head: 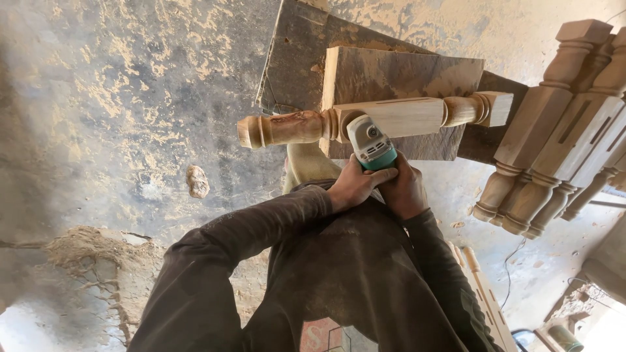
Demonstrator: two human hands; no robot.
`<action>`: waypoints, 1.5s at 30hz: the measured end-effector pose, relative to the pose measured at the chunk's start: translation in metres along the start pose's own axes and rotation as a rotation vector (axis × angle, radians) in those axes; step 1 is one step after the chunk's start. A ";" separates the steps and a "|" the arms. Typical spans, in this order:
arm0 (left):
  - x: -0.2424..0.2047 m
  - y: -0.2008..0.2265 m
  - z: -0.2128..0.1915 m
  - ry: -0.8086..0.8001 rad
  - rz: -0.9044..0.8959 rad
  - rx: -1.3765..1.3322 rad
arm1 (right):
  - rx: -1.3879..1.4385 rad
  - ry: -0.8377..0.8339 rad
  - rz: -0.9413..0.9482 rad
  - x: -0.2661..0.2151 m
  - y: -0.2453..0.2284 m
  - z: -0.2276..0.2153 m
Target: Use a power sander/grinder to smooth the surface of a turned wooden table leg.
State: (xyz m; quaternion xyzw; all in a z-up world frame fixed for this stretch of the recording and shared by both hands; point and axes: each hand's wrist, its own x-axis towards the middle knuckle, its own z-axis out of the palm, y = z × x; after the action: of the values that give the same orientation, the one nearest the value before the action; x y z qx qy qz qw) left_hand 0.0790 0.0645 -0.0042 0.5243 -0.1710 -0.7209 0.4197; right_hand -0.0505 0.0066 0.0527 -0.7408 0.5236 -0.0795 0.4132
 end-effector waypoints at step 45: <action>-0.017 -0.021 0.013 -0.042 -0.136 -0.023 | 0.029 0.038 0.137 -0.037 0.015 0.006</action>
State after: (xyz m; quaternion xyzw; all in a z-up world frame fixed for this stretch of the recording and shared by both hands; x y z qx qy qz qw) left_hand 0.0602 0.0876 -0.0037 0.5146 -0.1356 -0.7604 0.3721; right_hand -0.0737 0.0390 0.0498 -0.6956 0.5797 -0.0727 0.4181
